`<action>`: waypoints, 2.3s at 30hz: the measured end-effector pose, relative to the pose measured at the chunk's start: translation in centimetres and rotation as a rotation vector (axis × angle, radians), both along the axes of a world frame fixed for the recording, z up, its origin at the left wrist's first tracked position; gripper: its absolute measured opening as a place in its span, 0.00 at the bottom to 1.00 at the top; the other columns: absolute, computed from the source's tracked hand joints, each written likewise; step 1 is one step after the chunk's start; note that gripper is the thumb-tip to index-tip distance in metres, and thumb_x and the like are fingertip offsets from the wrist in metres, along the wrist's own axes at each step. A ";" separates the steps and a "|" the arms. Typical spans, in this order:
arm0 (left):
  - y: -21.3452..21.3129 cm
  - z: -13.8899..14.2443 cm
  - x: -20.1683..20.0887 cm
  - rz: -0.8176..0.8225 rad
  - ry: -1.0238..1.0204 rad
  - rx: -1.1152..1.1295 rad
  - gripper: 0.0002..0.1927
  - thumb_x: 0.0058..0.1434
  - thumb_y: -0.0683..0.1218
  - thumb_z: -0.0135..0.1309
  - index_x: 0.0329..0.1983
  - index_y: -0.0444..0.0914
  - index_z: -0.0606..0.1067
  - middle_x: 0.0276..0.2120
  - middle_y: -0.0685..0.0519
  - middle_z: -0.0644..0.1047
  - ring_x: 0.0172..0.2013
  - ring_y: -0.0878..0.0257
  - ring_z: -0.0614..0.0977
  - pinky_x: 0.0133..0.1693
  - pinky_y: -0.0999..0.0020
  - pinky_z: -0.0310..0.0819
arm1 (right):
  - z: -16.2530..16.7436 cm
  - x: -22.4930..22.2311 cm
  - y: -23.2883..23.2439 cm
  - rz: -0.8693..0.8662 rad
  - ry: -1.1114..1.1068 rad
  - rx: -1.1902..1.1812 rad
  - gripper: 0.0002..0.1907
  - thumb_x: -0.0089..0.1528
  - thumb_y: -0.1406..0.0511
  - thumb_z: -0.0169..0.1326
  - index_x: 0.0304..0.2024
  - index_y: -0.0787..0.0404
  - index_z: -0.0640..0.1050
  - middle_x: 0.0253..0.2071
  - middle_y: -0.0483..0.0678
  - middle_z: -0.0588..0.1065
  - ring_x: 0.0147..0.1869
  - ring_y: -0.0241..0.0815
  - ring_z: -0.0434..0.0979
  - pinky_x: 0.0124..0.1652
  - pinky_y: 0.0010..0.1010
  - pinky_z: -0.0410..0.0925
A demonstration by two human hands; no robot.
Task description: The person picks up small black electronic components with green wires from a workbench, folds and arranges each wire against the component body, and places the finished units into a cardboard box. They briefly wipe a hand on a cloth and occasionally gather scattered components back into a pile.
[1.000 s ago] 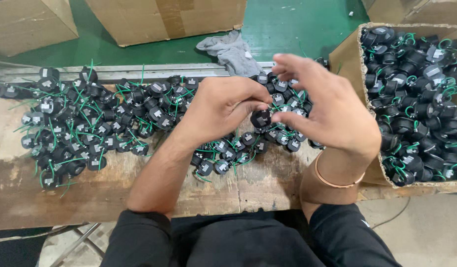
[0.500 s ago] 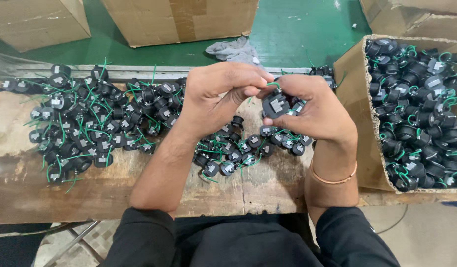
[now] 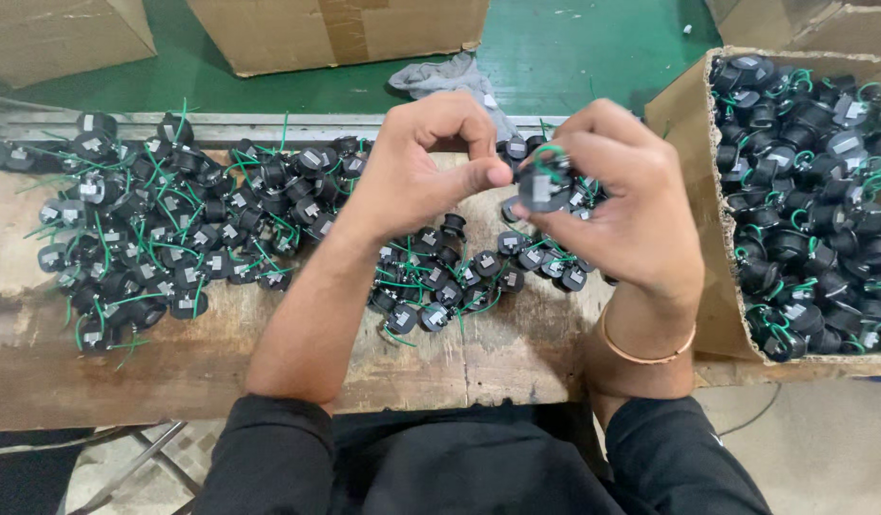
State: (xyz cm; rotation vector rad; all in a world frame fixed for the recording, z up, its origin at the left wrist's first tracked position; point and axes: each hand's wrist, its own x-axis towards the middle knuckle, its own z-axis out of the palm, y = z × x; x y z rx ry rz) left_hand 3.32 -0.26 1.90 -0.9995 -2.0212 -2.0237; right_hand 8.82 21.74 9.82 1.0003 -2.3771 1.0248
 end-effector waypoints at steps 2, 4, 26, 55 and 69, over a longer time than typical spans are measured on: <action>0.3 -1.2 -1.6 -0.096 -0.351 -0.259 0.15 0.64 0.52 0.64 0.34 0.35 0.80 0.24 0.49 0.72 0.27 0.63 0.70 0.30 0.66 0.62 | 1.1 0.2 0.9 -0.021 0.025 -0.024 0.16 0.54 0.71 0.69 0.41 0.65 0.78 0.42 0.50 0.74 0.45 0.41 0.76 0.45 0.29 0.68; 3.0 -3.3 -1.7 0.061 -0.035 -0.685 0.21 0.57 0.62 0.66 0.34 0.39 0.81 0.29 0.50 0.81 0.32 0.55 0.83 0.35 0.61 0.76 | 1.7 0.2 1.3 -0.055 0.011 -0.019 0.18 0.54 0.72 0.68 0.44 0.66 0.78 0.46 0.51 0.76 0.46 0.41 0.77 0.45 0.28 0.69; -0.6 2.9 2.3 0.205 0.028 0.007 0.04 0.70 0.37 0.57 0.45 0.33 0.80 0.33 0.53 0.81 0.31 0.70 0.84 0.35 0.75 0.79 | -4.0 -5.3 0.2 0.305 -0.560 0.243 0.31 0.53 0.67 0.69 0.57 0.63 0.72 0.41 0.47 0.77 0.41 0.37 0.75 0.39 0.30 0.70; -2.4 2.3 1.0 -0.069 0.028 0.029 0.12 0.60 0.37 0.67 0.46 0.35 0.79 0.44 0.51 0.81 0.47 0.61 0.82 0.53 0.68 0.81 | -1.2 -2.0 -0.6 0.121 -0.169 -0.076 0.19 0.53 0.73 0.67 0.45 0.67 0.76 0.48 0.51 0.75 0.47 0.40 0.74 0.47 0.30 0.68; 1.6 -2.8 -1.3 -0.048 0.234 -1.077 0.07 0.46 0.46 0.65 0.30 0.45 0.85 0.31 0.49 0.83 0.36 0.49 0.84 0.37 0.53 0.77 | -1.0 -2.0 2.1 0.193 -0.247 -0.122 0.18 0.67 0.80 0.52 0.58 0.64 0.79 0.48 0.49 0.71 0.43 0.34 0.76 0.45 0.22 0.73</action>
